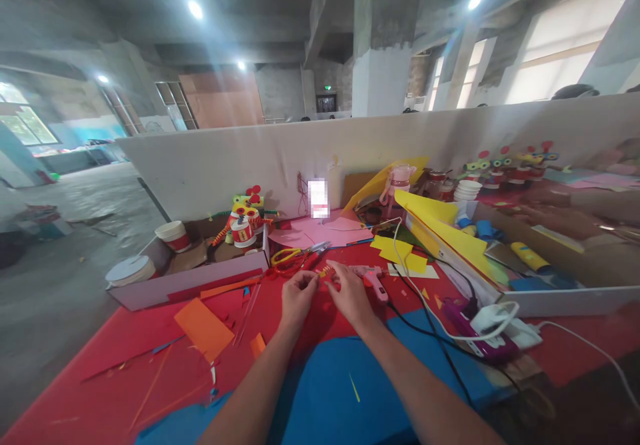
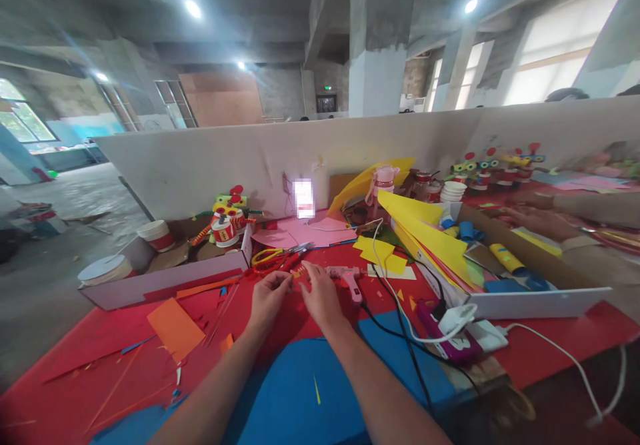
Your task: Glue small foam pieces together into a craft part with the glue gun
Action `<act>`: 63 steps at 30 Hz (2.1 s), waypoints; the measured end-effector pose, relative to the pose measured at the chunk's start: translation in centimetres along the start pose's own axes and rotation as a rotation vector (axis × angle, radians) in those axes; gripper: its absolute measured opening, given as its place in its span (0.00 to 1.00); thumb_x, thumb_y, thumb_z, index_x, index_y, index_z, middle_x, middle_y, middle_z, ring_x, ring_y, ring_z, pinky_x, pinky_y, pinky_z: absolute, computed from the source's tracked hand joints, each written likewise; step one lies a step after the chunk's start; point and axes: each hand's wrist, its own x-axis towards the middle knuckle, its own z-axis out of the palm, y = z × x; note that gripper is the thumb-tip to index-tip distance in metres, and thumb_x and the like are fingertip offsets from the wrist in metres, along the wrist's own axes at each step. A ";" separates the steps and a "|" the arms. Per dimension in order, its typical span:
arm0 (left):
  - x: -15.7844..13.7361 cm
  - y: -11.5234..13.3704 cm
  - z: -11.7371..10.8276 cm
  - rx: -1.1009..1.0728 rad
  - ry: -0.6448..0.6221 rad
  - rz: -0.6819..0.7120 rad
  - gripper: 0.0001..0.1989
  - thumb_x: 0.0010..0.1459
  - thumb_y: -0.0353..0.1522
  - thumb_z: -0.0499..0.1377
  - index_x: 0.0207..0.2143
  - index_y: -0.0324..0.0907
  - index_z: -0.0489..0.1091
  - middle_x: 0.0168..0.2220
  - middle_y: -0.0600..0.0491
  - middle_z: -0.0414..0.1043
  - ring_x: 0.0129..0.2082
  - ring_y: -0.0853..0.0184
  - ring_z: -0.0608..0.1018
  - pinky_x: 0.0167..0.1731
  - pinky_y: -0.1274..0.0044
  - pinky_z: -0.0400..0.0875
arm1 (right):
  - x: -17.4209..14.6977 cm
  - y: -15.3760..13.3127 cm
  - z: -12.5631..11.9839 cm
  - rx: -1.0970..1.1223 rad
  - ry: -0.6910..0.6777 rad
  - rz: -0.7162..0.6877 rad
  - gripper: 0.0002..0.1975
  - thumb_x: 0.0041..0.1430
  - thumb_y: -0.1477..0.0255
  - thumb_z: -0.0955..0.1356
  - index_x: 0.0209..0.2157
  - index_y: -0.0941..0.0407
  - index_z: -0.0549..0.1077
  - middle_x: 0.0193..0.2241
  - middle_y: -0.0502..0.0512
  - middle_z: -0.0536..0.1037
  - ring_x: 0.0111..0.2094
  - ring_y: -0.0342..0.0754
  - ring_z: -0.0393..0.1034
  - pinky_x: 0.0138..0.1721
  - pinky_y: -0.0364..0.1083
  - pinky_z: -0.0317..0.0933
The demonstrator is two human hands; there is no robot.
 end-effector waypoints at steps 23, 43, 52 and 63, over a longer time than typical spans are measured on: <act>-0.4 0.2 0.6 0.100 -0.124 0.013 0.07 0.44 0.34 0.64 0.21 0.40 0.72 0.23 0.54 0.71 0.25 0.69 0.72 0.27 0.79 0.65 | -0.7 -0.4 -0.6 1.006 -0.086 0.602 0.20 0.40 0.58 0.75 0.32 0.57 0.75 0.27 0.53 0.80 0.33 0.50 0.77 0.43 0.52 0.71; -0.6 0.1 1.0 -0.149 -0.206 -0.124 0.17 0.42 0.38 0.69 0.35 0.38 0.77 0.33 0.46 0.78 0.34 0.63 0.78 0.37 0.73 0.72 | -0.7 0.1 -0.9 0.920 -0.102 0.485 0.18 0.44 0.58 0.73 0.32 0.56 0.73 0.28 0.52 0.78 0.33 0.50 0.76 0.41 0.51 0.72; -0.7 0.1 1.0 -0.303 -0.166 -0.266 0.17 0.37 0.37 0.72 0.31 0.37 0.78 0.29 0.47 0.79 0.28 0.64 0.79 0.34 0.73 0.73 | -0.8 0.0 -0.5 0.932 -0.023 0.475 0.19 0.42 0.58 0.74 0.30 0.53 0.68 0.27 0.47 0.74 0.31 0.47 0.74 0.38 0.50 0.73; -0.6 0.1 1.1 -0.239 -0.132 -0.212 0.13 0.37 0.35 0.72 0.27 0.38 0.76 0.26 0.51 0.77 0.27 0.68 0.77 0.32 0.77 0.72 | -0.8 0.0 -0.2 0.910 -0.068 0.497 0.20 0.42 0.56 0.74 0.30 0.54 0.68 0.28 0.49 0.76 0.30 0.48 0.75 0.37 0.50 0.72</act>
